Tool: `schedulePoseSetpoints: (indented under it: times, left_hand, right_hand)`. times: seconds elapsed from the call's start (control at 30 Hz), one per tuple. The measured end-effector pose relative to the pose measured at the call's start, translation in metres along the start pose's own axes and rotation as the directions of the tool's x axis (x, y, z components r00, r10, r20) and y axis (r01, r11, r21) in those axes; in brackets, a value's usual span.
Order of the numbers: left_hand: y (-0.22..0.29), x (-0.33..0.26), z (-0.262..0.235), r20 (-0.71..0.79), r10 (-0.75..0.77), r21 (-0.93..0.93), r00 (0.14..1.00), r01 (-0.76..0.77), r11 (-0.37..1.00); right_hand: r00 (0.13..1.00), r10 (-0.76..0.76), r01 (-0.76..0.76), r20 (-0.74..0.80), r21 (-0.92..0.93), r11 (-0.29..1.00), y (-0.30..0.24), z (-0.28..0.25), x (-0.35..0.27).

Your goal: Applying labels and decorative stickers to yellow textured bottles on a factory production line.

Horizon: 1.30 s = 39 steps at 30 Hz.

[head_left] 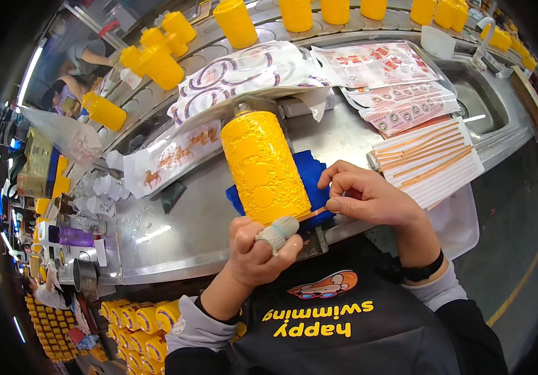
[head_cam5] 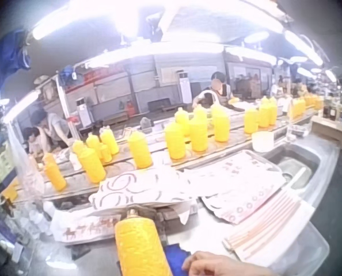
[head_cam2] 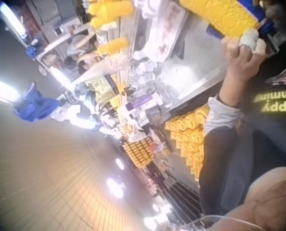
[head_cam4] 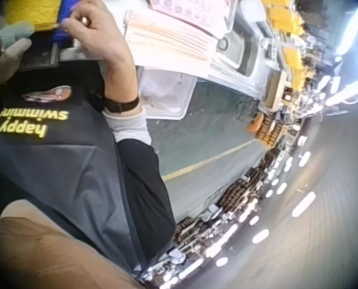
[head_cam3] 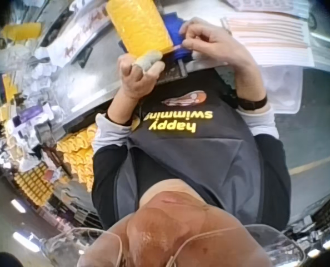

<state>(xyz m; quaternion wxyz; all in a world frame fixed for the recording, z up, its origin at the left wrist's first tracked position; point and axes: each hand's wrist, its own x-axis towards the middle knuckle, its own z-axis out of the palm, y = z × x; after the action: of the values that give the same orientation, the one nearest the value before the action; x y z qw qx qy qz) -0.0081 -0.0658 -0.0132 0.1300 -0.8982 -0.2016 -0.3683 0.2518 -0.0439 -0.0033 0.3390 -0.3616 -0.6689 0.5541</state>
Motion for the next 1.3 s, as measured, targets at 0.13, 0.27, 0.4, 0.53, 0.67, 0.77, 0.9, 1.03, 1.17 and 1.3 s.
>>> schedulePoseSetpoints:
  times: [0.13,0.27,0.4,0.53,0.67,0.77,0.9,1.03,1.17,1.3]
  left_hand:
    - [0.005,-0.021,0.007,-0.133,-0.153,-0.061,0.979,0.145,0.987]
    - [0.005,-0.013,0.002,-0.106,-0.079,0.019,0.991,0.082,0.996]
    - [0.001,-0.002,-0.002,0.015,0.000,0.035,1.000,0.000,0.999]
    - [0.003,-0.014,0.001,-0.059,-0.089,-0.034,0.994,0.087,0.996]
    - [0.009,-0.017,0.002,-0.145,-0.196,-0.054,0.970,0.190,0.980]
    - [0.005,-0.003,0.000,-0.031,-0.061,0.000,0.998,0.061,0.998]
    - [0.004,-0.009,0.002,-0.034,-0.076,-0.060,0.997,0.074,0.995]
    - [0.010,-0.019,0.005,-0.154,-0.258,-0.070,0.954,0.250,0.966]
    - [0.009,-0.005,0.000,-0.057,-0.160,-0.022,0.985,0.159,0.987]
    - [0.007,-0.011,0.002,-0.054,-0.160,-0.085,0.986,0.155,0.984]
  right_hand:
    - [1.000,-0.020,0.020,0.014,-0.053,0.998,-0.005,0.002,0.003]
    - [0.999,-0.036,0.038,0.025,-0.054,0.998,0.001,0.001,0.003]
    - [1.000,-0.007,0.007,0.015,-0.010,1.000,0.001,0.001,0.002]
    - [0.999,-0.044,0.044,0.013,-0.026,0.999,-0.001,0.004,0.004]
    - [0.996,-0.083,0.083,-0.022,-0.012,0.997,0.004,0.005,0.004]
    - [1.000,0.001,-0.002,0.018,0.011,1.000,0.003,0.002,0.003]
    - [1.000,-0.011,0.011,-0.005,0.017,1.000,0.002,0.005,0.004]
    - [0.998,-0.061,0.062,0.034,-0.037,0.997,0.002,0.005,0.006]
    - [1.000,0.011,-0.011,0.028,0.003,1.000,0.000,0.005,0.004]
    - [1.000,-0.016,0.016,0.010,0.044,0.999,0.000,0.006,0.003]
